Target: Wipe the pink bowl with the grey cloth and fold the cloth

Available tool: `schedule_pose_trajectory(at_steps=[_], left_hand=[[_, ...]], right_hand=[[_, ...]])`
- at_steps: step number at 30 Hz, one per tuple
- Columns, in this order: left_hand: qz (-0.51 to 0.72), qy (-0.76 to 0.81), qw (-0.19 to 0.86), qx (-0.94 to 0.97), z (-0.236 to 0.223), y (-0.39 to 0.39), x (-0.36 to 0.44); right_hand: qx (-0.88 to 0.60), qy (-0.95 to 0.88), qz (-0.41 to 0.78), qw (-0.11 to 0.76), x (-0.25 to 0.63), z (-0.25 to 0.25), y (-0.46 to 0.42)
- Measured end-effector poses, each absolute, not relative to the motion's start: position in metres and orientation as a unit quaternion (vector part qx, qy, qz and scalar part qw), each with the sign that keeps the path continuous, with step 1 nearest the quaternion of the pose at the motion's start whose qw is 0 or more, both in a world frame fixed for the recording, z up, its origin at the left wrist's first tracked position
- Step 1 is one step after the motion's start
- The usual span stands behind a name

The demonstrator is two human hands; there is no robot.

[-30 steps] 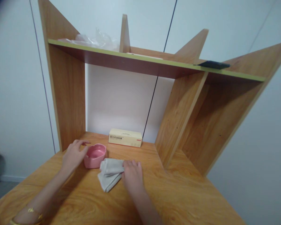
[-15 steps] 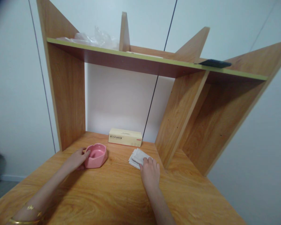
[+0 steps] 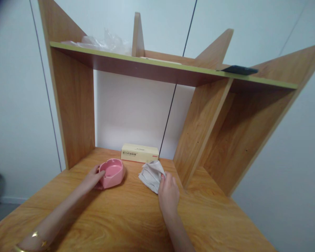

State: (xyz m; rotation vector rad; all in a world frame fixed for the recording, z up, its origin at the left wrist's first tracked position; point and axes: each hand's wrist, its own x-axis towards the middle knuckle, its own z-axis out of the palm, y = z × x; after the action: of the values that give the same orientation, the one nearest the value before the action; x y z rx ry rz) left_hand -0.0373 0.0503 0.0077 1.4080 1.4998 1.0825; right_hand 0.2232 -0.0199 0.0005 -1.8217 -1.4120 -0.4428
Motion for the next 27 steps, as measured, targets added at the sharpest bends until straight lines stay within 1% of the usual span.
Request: schedule_pose_trajectory(at_steps=[4, 7, 10, 13, 16, 22, 25, 27], left_hand=[[0.42, 0.541, 0.487, 0.542, 0.008, 0.043, -0.021], [0.388, 0.495, 0.556, 0.544, 0.007, 0.036, -0.015], [0.363, 0.455, 0.59, 0.56, 0.007, 0.027, -0.01], [0.353, 0.449, 0.563, 0.597, 0.007, 0.017, -0.005], [0.352, 0.46, 0.524, 0.625, 0.007, 0.011, 0.0], [0.416, 0.441, 0.438, 0.663, 0.001, 0.016, 0.006], [0.432, 0.436, 0.387, 0.688, -0.001, 0.016, 0.008], [0.424, 0.456, 0.353, 0.699, 0.001, 0.012, 0.009]], right_hand=[[-0.708, -0.517, -0.105, 0.47, 0.225, 0.002, -0.021], [-0.691, -0.503, -0.056, 0.516, 0.223, 0.003, -0.022], [-0.653, -0.513, 0.001, 0.557, 0.215, 0.0, -0.023], [-0.616, -0.537, 0.058, 0.573, 0.201, -0.005, -0.024], [-0.591, -0.58, 0.074, 0.556, 0.189, -0.009, -0.026], [-0.516, -0.697, 0.018, 0.498, 0.176, -0.002, -0.03], [-0.512, -0.734, -0.003, 0.446, 0.173, 0.003, -0.033], [-0.516, -0.748, 0.004, 0.418, 0.173, 0.002, -0.033]])
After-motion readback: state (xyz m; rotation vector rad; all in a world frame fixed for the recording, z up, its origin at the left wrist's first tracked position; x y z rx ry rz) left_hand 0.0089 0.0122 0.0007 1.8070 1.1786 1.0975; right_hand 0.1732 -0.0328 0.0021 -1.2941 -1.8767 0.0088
